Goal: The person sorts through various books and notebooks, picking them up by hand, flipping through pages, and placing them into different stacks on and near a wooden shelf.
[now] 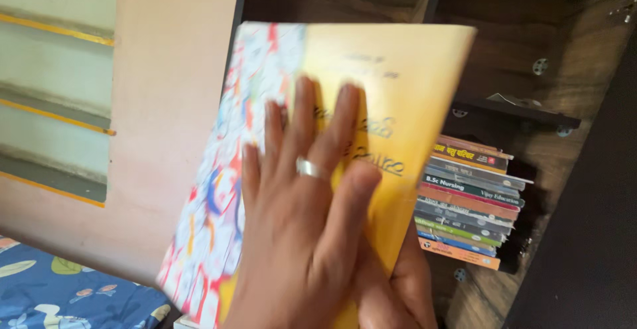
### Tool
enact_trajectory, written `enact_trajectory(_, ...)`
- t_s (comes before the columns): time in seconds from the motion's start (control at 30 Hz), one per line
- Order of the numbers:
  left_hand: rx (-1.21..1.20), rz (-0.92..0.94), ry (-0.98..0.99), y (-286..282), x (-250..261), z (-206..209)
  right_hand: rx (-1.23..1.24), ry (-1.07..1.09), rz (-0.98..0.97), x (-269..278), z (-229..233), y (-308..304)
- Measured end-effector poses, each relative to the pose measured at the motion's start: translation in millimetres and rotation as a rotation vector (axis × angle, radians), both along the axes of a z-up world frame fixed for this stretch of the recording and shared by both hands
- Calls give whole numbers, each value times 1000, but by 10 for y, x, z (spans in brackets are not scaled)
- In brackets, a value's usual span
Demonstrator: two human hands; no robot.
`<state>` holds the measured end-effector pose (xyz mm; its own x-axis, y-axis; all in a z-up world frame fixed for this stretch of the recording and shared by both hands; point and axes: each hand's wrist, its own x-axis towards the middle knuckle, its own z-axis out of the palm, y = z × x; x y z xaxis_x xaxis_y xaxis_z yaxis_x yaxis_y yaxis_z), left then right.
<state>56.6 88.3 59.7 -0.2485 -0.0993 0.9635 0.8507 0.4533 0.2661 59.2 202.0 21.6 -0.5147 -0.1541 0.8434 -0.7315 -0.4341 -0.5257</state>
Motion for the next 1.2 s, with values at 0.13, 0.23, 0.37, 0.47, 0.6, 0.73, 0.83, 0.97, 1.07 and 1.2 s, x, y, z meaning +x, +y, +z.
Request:
enact_trajectory(0.13, -10, 141, 20, -95, -137, 240, 48, 0, -135, 63, -112, 116)
enact_trajectory(0.23, -29, 212, -32, -182, -260, 230, 6, -98, -209, 77, -143, 309)
enact_trajectory(0.37, -66, 316, -192, -284, -349, -17, -137, -244, -286, 147, -94, 528)
enact_trajectory(0.47, 15, 145, -624, -318, -315, -177, -276, -174, -484, 295, -74, 503)
enact_trajectory(0.6, 49, -60, -1220, -368, -282, -277, -359, -204, -567, 537, 0, 539)
enact_trajectory(0.73, 411, -674, -1204, -305, -359, -538, -593, -376, -803, 558, 26, 563)
enact_trajectory(0.83, 726, -1033, -1218, -119, -271, -784, -688, -408, -852, 569, -111, 574)
enact_trajectory(0.97, 828, -1216, -960, 200, -101, -896, -709, -375, -822, 519, -262, 539)
enact_trajectory(1.07, 751, -1254, -778, 206, -202, -873, -640, -351, -783, 579, -228, 724)
enact_trajectory(1.2, 650, -1150, -880, 119, -344, -802, -675, -399, -828, 709, -91, 1044)
